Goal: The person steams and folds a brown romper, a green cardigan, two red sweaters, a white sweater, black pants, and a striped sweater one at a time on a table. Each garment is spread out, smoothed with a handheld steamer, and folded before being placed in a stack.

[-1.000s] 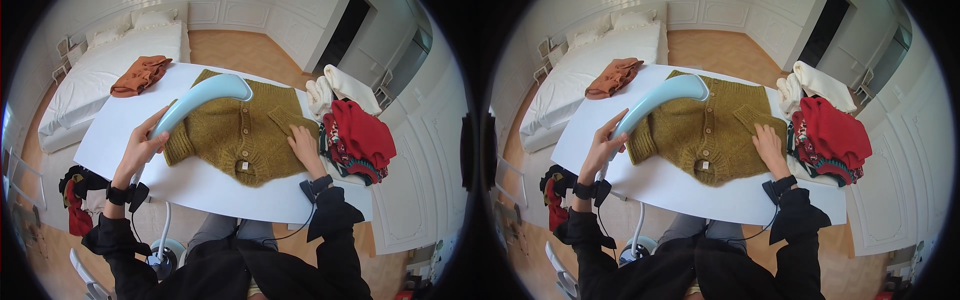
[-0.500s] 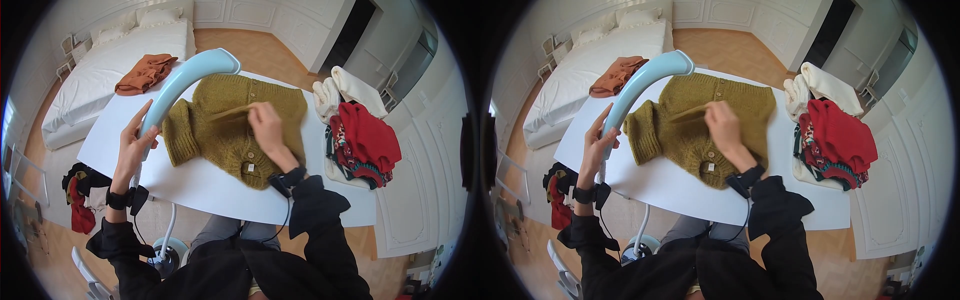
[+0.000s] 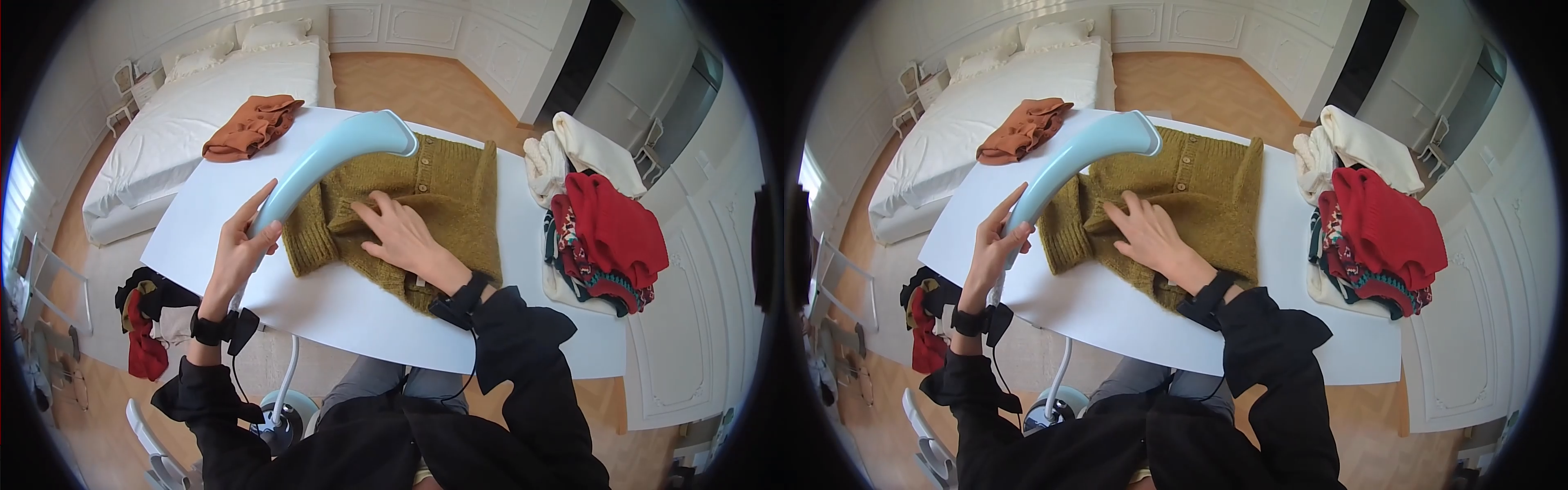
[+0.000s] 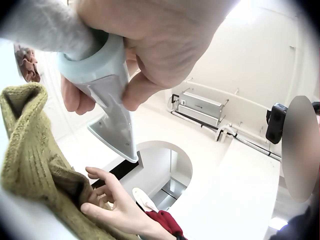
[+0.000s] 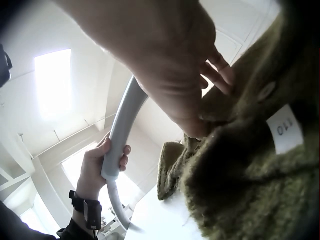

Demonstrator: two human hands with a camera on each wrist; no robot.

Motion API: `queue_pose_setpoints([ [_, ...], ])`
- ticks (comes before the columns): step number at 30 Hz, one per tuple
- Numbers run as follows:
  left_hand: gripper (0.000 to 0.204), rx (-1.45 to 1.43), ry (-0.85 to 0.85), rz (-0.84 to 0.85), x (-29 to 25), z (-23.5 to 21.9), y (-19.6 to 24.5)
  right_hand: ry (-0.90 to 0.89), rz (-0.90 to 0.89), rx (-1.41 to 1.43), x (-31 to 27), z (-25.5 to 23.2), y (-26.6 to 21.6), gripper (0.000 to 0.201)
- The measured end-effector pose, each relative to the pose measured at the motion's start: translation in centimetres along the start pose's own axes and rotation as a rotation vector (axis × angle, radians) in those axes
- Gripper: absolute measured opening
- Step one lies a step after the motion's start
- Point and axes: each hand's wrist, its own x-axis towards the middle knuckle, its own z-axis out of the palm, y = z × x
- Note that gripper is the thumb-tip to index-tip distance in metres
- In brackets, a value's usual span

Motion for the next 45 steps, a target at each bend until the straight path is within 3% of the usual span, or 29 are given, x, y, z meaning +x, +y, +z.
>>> queue_pose_setpoints([
  [2, 0.060, -0.007, 0.007, 0.007, 0.1, -0.2, -0.1, 0.022, -0.075, -0.096, 0.6, 1.5, 0.6, 0.036],
  [4, 0.060, -0.010, 0.019, 0.018, 0.1, -0.6, 0.0, -0.182, 0.047, -0.043, 1.4, 3.3, 1.8, 0.034],
  [5, 0.060, -0.019, 0.043, 0.026, 0.0, -0.9, 0.0, -0.177, 0.043, -0.040, 2.0, 3.1, 1.8, 0.034],
  [7, 0.061, -0.028, 0.066, 0.036, -0.1, -1.2, 0.1, 0.147, 0.347, 0.246, 2.6, 2.4, 1.9, 0.029],
  [8, 0.061, -0.048, 0.082, 0.038, -0.1, -1.3, 0.2, 0.177, 0.461, 0.284, 3.1, 1.0, 1.6, 0.034],
  [11, 0.061, -0.073, 0.082, 0.041, 0.1, -1.3, 0.1, 0.143, 0.315, 0.338, 3.2, 1.4, 2.5, 0.041],
  [12, 0.061, -0.076, 0.073, 0.041, 0.2, -1.2, 0.0, -0.070, 0.198, 0.359, 2.5, 1.8, 2.7, 0.048],
  [13, 0.061, -0.076, 0.068, 0.042, 0.2, -1.0, -0.1, -0.140, 0.156, 0.381, 1.4, 2.5, 2.2, 0.051],
  [15, 0.061, -0.027, 0.036, 0.013, 0.2, -0.8, -0.3, -0.085, 0.040, 0.346, 0.0, 1.3, 1.5, 0.050],
  [16, 0.061, -0.028, 0.035, 0.015, 0.2, -0.7, -0.3, -0.084, 0.041, 0.343, -0.2, 0.1, 1.7, 0.050],
  [18, 0.059, -0.006, -0.057, -0.008, 0.0, -0.5, 0.0, -0.181, 0.250, 0.629, -0.5, -3.7, 2.7, 0.042],
  [19, 0.059, -0.004, -0.063, -0.014, -0.1, -0.1, 0.0, -0.028, 0.306, 0.377, -1.7, -5.1, 6.0, 0.033],
  [22, 0.057, 0.150, -0.221, -0.037, -0.1, 1.0, 0.0, 0.199, 0.451, 0.258, -4.1, -6.0, 12.4, 0.030],
  [26, 0.060, 0.385, -0.326, 0.023, -0.2, 2.7, 0.5, 0.184, 0.484, 0.237, -7.4, -5.7, 17.5, 0.031],
  [28, 0.061, 0.465, -0.377, 0.090, -0.2, 3.7, 0.4, -0.019, 0.545, 0.108, -9.5, -4.9, 19.5, 0.035],
  [29, 0.061, 0.541, -0.429, 0.155, -0.1, 4.1, 0.4, -0.016, 0.547, 0.110, -10.4, -4.1, 20.1, 0.035],
  [31, 0.063, 0.517, -0.454, 0.099, -0.1, 5.0, 1.4, 0.118, 0.432, 0.024, -11.9, -2.6, 20.9, 0.033],
  [45, 0.065, 0.547, -0.598, 0.240, 0.2, 12.8, 3.3, 0.217, 0.469, 0.198, -13.2, -1.9, 21.1, 0.033],
])
